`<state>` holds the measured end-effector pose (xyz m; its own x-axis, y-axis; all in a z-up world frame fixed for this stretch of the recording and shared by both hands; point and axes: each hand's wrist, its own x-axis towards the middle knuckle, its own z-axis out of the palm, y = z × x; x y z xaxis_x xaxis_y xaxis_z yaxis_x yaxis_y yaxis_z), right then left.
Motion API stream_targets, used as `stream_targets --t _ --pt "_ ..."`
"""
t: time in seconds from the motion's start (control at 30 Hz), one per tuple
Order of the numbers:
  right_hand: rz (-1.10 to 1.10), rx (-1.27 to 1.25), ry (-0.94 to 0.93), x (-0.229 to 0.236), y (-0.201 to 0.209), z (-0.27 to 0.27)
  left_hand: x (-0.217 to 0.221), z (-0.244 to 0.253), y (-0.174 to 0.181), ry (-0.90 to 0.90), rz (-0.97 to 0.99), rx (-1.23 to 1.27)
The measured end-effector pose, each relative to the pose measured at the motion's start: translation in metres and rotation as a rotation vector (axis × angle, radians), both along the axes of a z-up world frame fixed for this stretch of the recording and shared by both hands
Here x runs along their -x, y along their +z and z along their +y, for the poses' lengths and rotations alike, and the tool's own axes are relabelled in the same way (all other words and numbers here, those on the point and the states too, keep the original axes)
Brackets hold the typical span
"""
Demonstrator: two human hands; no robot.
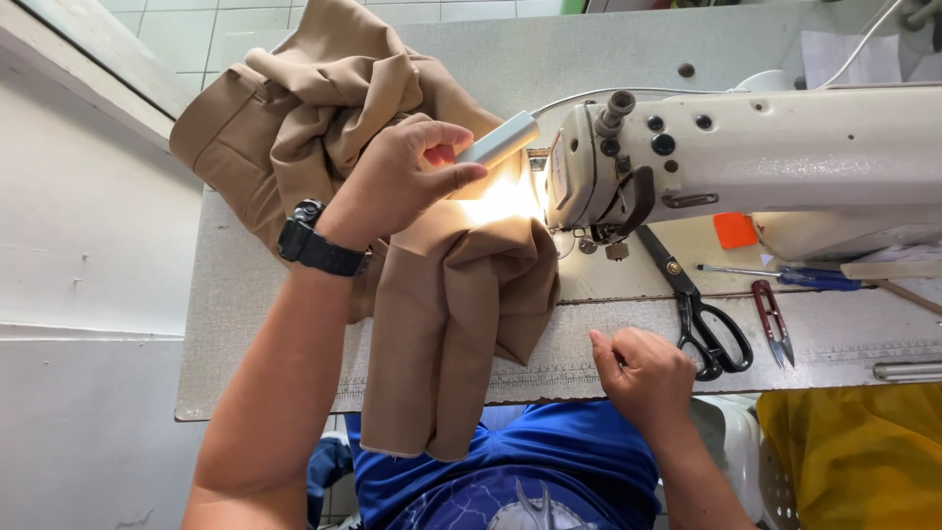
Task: Sewing the seams of a pair of pants using an industrial sewing machine and trimming the thread with scissors.
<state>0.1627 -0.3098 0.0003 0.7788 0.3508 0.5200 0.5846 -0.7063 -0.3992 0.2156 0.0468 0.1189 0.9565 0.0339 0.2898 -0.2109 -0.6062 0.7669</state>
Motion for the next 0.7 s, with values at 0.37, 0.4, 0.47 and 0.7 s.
stream_targets --t 0.37,0.4,0.47,0.7 --pt "-0.001 -0.002 0.006 0.001 0.001 0.000 -0.013 0.007 -0.007 0.029 0.090 -0.222" --pt "0.003 -0.010 0.012 0.001 0.002 0.000 -0.016 0.011 -0.010 0.033 0.048 -0.232" --pt "-0.008 -0.005 0.014 0.001 -0.003 -0.002 -0.015 0.009 -0.017 0.036 0.017 -0.243" --pt "0.007 -0.025 0.017 0.001 -0.003 -0.004 0.052 0.016 -0.021 0.178 -0.263 -0.189"
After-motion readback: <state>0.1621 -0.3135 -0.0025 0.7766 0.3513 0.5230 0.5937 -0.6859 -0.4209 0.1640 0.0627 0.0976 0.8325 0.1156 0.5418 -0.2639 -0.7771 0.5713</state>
